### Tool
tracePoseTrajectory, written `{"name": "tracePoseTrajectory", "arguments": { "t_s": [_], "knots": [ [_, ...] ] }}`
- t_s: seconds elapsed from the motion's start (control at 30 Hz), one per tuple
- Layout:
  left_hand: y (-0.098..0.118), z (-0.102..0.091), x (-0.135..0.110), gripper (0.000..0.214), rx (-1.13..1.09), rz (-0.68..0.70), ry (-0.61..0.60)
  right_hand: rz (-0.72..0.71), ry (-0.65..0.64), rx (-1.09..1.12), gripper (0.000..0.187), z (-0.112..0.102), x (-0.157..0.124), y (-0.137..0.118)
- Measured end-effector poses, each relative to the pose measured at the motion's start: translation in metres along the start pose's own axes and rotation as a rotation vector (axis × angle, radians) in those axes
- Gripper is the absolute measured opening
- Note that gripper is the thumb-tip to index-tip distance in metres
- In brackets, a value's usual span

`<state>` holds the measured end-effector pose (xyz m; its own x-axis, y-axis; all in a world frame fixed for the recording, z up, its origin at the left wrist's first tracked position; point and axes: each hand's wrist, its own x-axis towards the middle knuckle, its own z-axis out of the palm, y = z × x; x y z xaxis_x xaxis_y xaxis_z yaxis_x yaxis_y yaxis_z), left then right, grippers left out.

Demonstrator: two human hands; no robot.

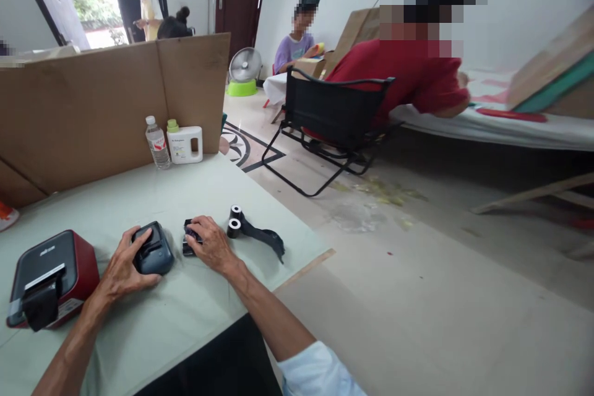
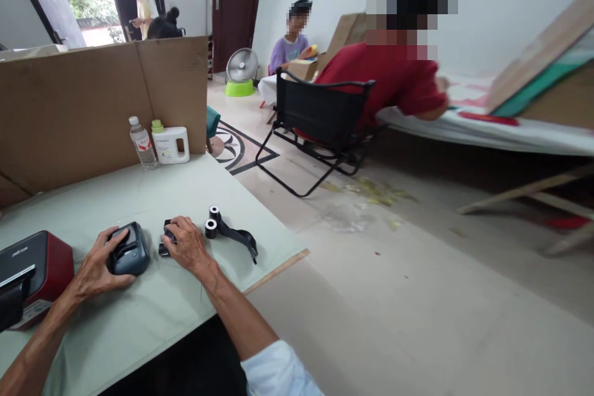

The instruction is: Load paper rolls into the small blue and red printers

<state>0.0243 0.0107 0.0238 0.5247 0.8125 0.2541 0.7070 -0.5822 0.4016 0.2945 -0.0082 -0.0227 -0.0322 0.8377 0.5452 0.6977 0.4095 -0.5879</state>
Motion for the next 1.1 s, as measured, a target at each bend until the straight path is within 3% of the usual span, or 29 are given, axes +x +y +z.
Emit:
{"name": "tracePoseTrajectory", "arguments": {
  "t_s": [0.3,0.53,0.83,1.1],
  "knots": [
    [0.007,-0.016,0.020,0.095,0.030,-0.060,0.103,-0.046,-0.112,-0.038,0.029,-0.006,0.000,-0.004],
    [0.031,-0.008,0.071,0.098,0.081,-0.013,0.187,-0.098,-0.172,-0.079,0.032,-0.001,-0.002,-0.005],
    [0.040,0.031,0.146,0.105,0.028,0.038,0.022,-0.134,-0.152,-0.088,0.031,0.003,-0.004,-0.003],
    [0.025,0.049,0.165,0.110,0.006,0.053,-0.109,-0.192,-0.207,-0.118,0.034,0.000,-0.003,-0.011]
  ]
}}
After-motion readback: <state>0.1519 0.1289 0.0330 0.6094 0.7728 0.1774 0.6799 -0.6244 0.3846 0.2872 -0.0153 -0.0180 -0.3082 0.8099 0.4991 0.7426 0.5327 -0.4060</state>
